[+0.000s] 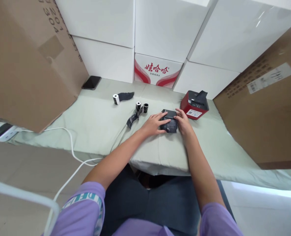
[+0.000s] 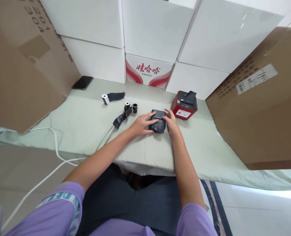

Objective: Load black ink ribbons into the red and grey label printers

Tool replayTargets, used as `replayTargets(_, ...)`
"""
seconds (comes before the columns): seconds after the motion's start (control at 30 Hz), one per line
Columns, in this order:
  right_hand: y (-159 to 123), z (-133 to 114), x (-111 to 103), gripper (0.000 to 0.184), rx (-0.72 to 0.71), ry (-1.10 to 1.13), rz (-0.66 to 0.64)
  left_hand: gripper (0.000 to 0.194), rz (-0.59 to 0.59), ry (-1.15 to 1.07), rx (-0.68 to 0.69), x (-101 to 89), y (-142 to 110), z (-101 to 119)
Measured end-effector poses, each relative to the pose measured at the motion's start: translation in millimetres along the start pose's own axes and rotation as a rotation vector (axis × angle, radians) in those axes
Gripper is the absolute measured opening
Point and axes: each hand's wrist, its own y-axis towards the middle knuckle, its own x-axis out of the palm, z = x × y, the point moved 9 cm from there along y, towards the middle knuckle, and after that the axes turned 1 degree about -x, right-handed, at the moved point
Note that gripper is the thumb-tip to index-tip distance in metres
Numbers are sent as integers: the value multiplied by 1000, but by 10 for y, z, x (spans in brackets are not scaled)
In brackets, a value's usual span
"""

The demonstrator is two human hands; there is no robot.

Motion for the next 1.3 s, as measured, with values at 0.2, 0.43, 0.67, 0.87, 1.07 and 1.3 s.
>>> replayTargets(0.2,-24,-35,21,60,-8,-33,-13,65,-23,4,-28,23,-12,13)
replayTargets(0.43,-61,-3,-5,62,-37,-56,41,65,-6,6,-27,7,-15,15)
replayTargets(0.67,-582,-11,-266,51,-66,-362,112,57,37,15,84,30,-21,22)
replayTargets(0.87,-907,35,-205,72,34,-273,-11,52,49,24,111,33,-26,43)
replayTargets(1.07,-674,-28,-98,76,136,-144,4,47,66,-63,113,27,-24,8)
replayTargets(1.3,-576,-122,95,71,66,-129,-5,41,136,-274,151,-8,-65,-17)
